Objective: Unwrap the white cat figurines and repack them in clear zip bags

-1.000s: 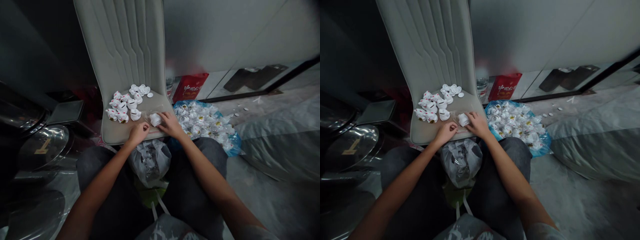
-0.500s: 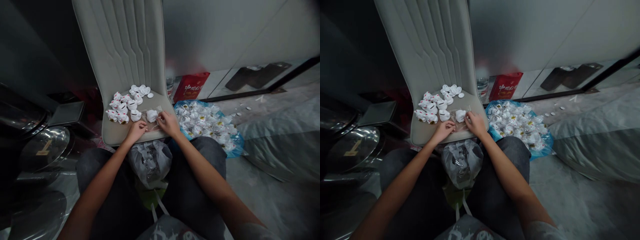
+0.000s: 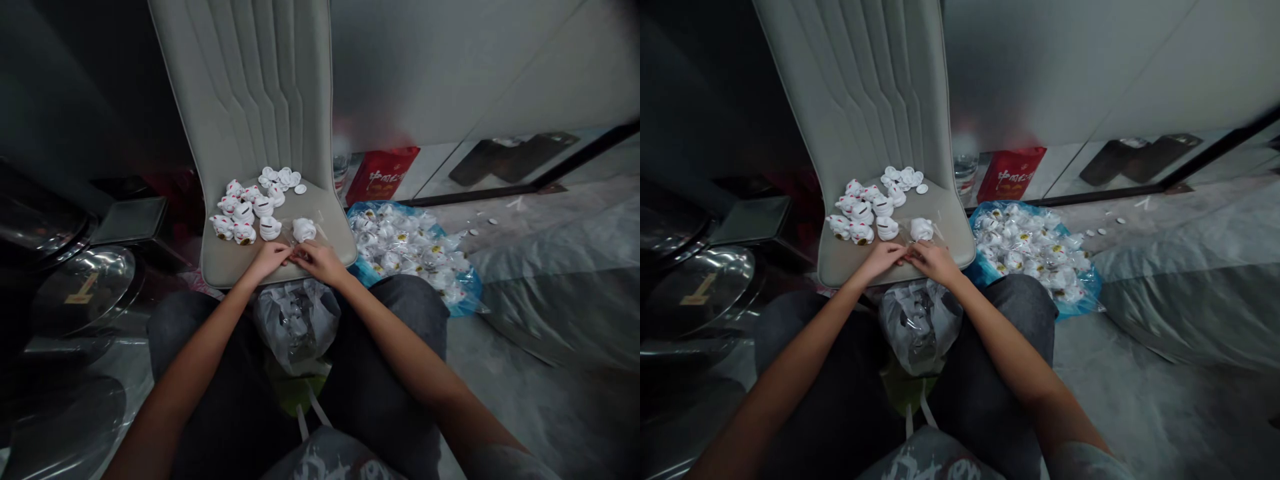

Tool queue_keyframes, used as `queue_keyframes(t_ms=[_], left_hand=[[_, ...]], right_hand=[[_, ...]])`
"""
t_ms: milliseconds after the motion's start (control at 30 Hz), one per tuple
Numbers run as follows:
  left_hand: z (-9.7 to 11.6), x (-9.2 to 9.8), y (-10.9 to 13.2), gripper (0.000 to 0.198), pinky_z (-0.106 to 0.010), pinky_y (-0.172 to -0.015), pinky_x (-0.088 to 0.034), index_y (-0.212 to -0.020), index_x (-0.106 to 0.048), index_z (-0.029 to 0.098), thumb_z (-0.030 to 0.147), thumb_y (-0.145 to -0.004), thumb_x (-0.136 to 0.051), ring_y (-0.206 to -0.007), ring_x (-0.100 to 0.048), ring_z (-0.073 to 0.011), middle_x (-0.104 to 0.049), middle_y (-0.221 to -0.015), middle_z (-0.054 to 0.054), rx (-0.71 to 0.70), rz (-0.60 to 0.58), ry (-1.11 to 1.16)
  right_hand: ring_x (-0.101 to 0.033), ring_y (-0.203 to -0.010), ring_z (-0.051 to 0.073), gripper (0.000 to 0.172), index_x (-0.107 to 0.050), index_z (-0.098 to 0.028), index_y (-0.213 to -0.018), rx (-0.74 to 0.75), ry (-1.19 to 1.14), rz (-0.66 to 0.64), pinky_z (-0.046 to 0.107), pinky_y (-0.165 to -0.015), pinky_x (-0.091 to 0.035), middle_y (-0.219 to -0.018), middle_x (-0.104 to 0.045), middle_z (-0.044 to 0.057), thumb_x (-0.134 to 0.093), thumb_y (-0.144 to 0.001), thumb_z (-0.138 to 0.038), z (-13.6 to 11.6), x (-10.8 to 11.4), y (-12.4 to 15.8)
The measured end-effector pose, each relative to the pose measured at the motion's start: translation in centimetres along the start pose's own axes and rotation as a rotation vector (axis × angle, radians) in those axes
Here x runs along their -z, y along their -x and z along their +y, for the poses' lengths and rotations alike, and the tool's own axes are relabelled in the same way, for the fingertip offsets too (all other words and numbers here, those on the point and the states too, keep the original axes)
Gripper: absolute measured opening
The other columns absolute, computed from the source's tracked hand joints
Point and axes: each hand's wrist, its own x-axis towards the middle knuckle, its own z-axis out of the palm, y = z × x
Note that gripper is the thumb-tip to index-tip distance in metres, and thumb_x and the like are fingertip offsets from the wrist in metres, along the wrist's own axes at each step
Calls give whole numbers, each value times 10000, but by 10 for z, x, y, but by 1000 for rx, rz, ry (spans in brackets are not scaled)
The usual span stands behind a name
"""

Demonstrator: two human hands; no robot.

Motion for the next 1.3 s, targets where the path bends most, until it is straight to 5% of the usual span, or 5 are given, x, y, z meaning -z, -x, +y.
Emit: queue_keyframes(t_ms=[667,1000,1200,1300], left_hand=[[-5,-5,1,248,-225,-599,-405,-724,-704,143,321,-805,-551,-568,-548,-115,-653,-617,-2,-84,53,-6],[1,-2,-2,209,-195,-520,-405,-718,-692,138,294,-808,-586,-561,-572,-101,-723,-738,-46,93,171,44],[1,1,-5,191,-184,-455,-379,-733,-685,143,277,-815,-576,-533,-564,-93,-728,-773,-56,170,157,13],[-2,0,-7,177,-185,-459,-387,-721,-678,148,279,-810,-600,-528,-563,-90,-711,-746,-42,151,147,-14]], right_hand=[[-598,-818,175,155,-667,-187,-950,-4,-22,-53,327,-736,-489,-934,-617,49,-520,-969,-231,5,-2,-1],[-587,-822,179,160,-648,-167,-878,29,-100,-90,330,-756,-478,-917,-615,69,-517,-955,-218,5,6,5],[-624,-857,177,279,-542,-222,-845,-219,-631,363,310,-778,-485,-876,-662,31,-614,-893,-487,13,37,6],[-538,-591,127,402,-433,-258,-809,-320,-908,591,256,-628,-473,-614,-508,-65,-657,-829,-591,23,65,11]])
